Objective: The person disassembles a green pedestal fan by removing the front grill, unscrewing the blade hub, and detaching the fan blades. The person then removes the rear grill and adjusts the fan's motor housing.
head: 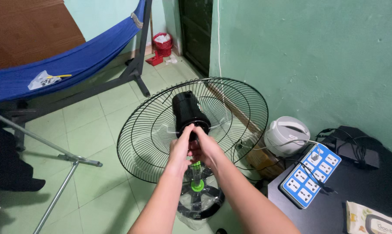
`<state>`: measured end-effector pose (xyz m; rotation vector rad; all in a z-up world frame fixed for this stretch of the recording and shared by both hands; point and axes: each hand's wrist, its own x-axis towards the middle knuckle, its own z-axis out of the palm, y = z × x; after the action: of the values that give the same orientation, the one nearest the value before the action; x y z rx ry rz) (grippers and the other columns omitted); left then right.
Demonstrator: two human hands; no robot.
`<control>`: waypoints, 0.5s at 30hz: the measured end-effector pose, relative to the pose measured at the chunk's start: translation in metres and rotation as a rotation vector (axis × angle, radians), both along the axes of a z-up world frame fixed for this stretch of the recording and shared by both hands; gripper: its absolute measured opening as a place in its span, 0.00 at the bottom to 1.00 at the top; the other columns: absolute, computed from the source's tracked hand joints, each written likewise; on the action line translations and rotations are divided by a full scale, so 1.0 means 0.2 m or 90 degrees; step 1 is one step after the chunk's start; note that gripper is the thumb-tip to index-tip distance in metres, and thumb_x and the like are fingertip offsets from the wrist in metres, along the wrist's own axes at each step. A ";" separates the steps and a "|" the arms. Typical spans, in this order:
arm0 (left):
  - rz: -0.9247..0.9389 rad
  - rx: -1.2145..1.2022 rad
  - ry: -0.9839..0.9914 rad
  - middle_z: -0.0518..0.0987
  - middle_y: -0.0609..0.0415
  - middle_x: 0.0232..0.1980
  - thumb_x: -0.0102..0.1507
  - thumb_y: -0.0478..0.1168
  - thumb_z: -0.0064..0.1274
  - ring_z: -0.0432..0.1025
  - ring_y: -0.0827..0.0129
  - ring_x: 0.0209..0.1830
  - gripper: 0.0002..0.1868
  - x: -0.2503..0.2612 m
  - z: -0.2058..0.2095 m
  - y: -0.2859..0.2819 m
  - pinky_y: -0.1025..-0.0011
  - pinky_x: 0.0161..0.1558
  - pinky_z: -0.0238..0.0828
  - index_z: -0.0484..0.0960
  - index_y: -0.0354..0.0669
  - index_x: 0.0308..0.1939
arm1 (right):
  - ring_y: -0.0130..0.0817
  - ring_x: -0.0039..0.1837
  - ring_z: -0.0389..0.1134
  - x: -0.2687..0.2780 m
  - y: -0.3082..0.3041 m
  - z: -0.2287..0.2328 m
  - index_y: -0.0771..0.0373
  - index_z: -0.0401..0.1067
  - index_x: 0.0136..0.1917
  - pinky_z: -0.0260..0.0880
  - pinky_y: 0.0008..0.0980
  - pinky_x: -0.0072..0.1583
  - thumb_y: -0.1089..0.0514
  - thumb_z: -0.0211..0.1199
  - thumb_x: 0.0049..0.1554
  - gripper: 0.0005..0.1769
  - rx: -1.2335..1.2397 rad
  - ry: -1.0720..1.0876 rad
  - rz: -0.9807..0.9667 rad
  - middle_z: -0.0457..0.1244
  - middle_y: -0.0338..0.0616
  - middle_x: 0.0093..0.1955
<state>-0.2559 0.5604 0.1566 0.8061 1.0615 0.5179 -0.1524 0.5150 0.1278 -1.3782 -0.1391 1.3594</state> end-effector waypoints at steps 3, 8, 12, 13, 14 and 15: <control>0.008 0.003 -0.001 0.69 0.58 0.23 0.57 0.63 0.59 0.62 0.71 0.18 0.27 0.00 0.00 -0.01 0.66 0.20 0.61 0.73 0.43 0.26 | 0.38 0.33 0.65 -0.04 -0.01 0.01 0.66 0.70 0.36 0.66 0.42 0.38 0.32 0.60 0.52 0.31 0.011 -0.013 -0.022 0.63 0.45 0.32; 0.007 0.008 0.004 0.73 0.54 0.23 0.57 0.62 0.57 0.70 0.66 0.20 0.27 -0.01 0.01 -0.02 0.65 0.21 0.67 0.75 0.41 0.24 | 0.38 0.32 0.66 -0.09 -0.01 0.02 0.62 0.68 0.34 0.64 0.41 0.35 0.35 0.61 0.52 0.27 0.007 -0.036 -0.077 0.61 0.41 0.30; 0.013 0.022 0.013 0.74 0.54 0.24 0.57 0.63 0.56 0.70 0.64 0.22 0.26 -0.01 -0.01 -0.02 0.64 0.24 0.67 0.74 0.43 0.24 | 0.34 0.29 0.60 -0.10 0.00 -0.03 0.60 0.64 0.31 0.56 0.35 0.32 0.35 0.62 0.54 0.27 0.021 -0.049 -0.097 0.58 0.38 0.27; 0.019 0.035 0.013 0.74 0.55 0.24 0.57 0.62 0.56 0.70 0.64 0.23 0.26 -0.01 -0.02 -0.02 0.63 0.25 0.68 0.75 0.43 0.24 | 0.34 0.28 0.58 -0.10 0.01 -0.04 0.60 0.63 0.31 0.55 0.35 0.31 0.35 0.62 0.54 0.27 0.025 -0.045 -0.105 0.58 0.38 0.27; 0.015 0.045 0.037 0.75 0.55 0.25 0.57 0.63 0.55 0.70 0.64 0.24 0.27 -0.01 -0.03 -0.02 0.62 0.26 0.66 0.76 0.42 0.25 | 0.33 0.28 0.57 -0.11 0.02 -0.05 0.59 0.63 0.30 0.54 0.35 0.30 0.36 0.62 0.54 0.27 0.029 -0.040 -0.113 0.57 0.38 0.26; 0.010 0.055 0.061 0.76 0.54 0.25 0.57 0.64 0.54 0.70 0.64 0.25 0.28 0.00 -0.04 -0.01 0.61 0.27 0.65 0.77 0.41 0.26 | 0.33 0.28 0.56 -0.11 0.02 -0.06 0.60 0.64 0.31 0.54 0.34 0.30 0.36 0.61 0.54 0.27 0.032 -0.050 -0.115 0.58 0.38 0.27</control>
<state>-0.2562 0.5574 0.1480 0.9069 1.1397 0.5460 -0.1738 0.5190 0.1162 -1.3684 -0.0982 1.1449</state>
